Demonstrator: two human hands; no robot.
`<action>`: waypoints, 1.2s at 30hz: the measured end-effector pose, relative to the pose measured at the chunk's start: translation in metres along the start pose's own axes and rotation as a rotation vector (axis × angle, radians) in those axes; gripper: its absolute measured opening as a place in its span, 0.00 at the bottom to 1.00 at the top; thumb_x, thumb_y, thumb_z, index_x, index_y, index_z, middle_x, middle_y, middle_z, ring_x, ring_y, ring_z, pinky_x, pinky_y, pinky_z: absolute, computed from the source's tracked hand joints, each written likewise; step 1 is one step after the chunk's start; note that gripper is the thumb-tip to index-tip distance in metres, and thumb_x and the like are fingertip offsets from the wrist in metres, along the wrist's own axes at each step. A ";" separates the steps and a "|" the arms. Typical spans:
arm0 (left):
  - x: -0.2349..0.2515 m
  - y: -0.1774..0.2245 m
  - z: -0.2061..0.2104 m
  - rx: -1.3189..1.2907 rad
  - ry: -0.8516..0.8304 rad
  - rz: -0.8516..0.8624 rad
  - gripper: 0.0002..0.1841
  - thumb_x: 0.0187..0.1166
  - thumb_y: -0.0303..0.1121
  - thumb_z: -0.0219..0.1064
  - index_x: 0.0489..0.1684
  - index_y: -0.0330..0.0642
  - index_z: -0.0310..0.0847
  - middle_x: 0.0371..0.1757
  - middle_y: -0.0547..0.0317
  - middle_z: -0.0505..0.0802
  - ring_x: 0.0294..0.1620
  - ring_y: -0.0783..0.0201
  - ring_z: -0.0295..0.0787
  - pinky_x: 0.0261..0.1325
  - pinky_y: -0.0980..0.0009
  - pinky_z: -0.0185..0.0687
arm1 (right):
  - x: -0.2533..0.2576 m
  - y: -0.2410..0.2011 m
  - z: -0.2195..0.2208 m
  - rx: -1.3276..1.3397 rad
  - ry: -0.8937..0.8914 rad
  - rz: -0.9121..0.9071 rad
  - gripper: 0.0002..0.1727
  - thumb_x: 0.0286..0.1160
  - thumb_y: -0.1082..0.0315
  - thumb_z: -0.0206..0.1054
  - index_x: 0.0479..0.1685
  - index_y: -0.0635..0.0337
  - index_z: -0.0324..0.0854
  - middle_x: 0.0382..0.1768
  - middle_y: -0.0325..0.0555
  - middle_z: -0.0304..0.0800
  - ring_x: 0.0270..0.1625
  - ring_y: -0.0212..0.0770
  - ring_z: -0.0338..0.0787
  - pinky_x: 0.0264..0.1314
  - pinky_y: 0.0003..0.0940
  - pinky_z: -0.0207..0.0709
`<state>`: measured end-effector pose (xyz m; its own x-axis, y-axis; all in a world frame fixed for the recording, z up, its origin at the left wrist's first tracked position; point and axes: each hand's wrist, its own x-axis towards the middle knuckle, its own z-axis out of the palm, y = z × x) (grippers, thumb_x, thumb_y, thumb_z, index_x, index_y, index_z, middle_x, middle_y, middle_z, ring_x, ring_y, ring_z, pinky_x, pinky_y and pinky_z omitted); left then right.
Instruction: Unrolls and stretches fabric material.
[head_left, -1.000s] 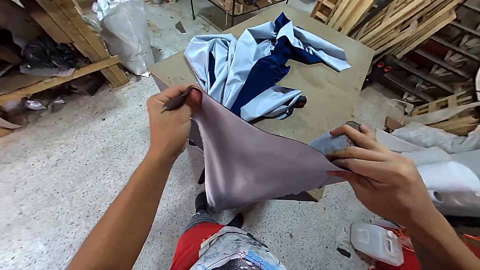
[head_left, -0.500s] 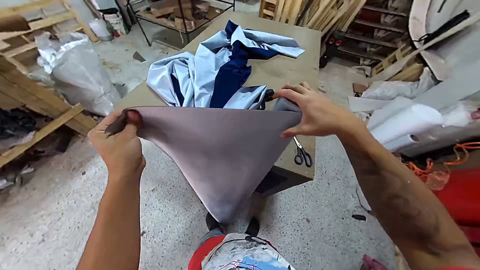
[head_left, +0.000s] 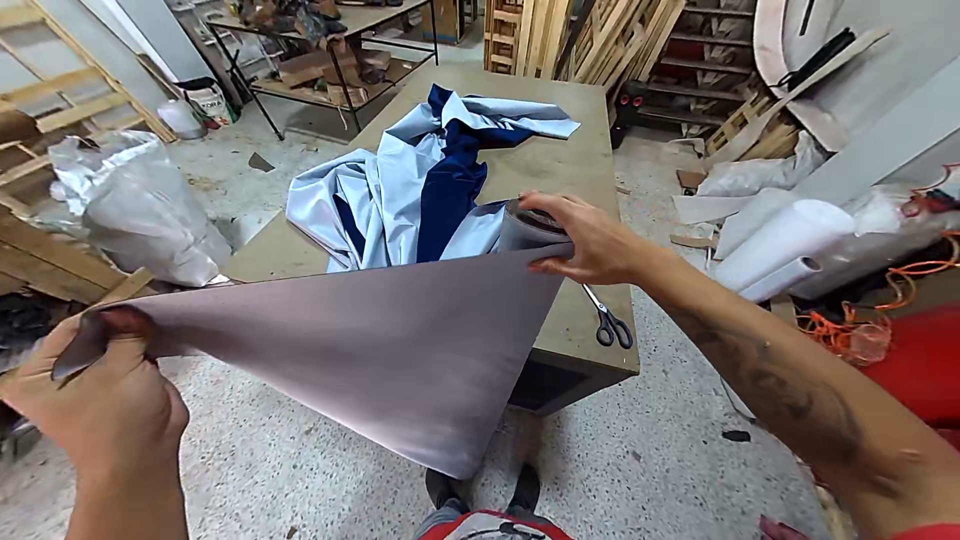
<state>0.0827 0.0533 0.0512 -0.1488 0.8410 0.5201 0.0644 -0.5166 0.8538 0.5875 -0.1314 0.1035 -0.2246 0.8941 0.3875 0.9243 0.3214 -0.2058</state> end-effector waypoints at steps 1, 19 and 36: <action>-0.005 0.014 0.004 0.019 0.004 -0.014 0.09 0.80 0.23 0.67 0.54 0.34 0.81 0.47 0.64 0.90 0.50 0.73 0.88 0.62 0.70 0.86 | -0.004 -0.002 -0.002 0.044 0.013 -0.023 0.39 0.67 0.44 0.77 0.78 0.50 0.73 0.84 0.47 0.72 0.86 0.46 0.70 0.87 0.48 0.68; -0.052 0.071 -0.007 -0.025 0.092 0.058 0.08 0.82 0.19 0.59 0.53 0.33 0.77 0.45 0.68 0.89 0.49 0.75 0.88 0.62 0.74 0.84 | -0.040 0.045 -0.020 0.245 0.141 -0.122 0.04 0.69 0.69 0.78 0.34 0.60 0.93 0.69 0.45 0.89 0.77 0.39 0.84 0.82 0.40 0.79; -0.032 0.040 -0.008 0.205 0.173 -0.034 0.17 0.82 0.44 0.70 0.61 0.43 0.84 0.57 0.61 0.92 0.59 0.66 0.89 0.68 0.58 0.86 | 0.026 0.000 -0.012 -0.001 -0.291 0.294 0.77 0.32 0.04 0.59 0.96 0.34 0.48 0.84 0.57 0.69 0.78 0.63 0.77 0.66 0.73 0.76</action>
<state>0.0818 0.0041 0.0684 -0.3200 0.8080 0.4947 0.2525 -0.4306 0.8665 0.5849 -0.1120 0.1245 -0.0287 0.9987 0.0419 0.9624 0.0389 -0.2689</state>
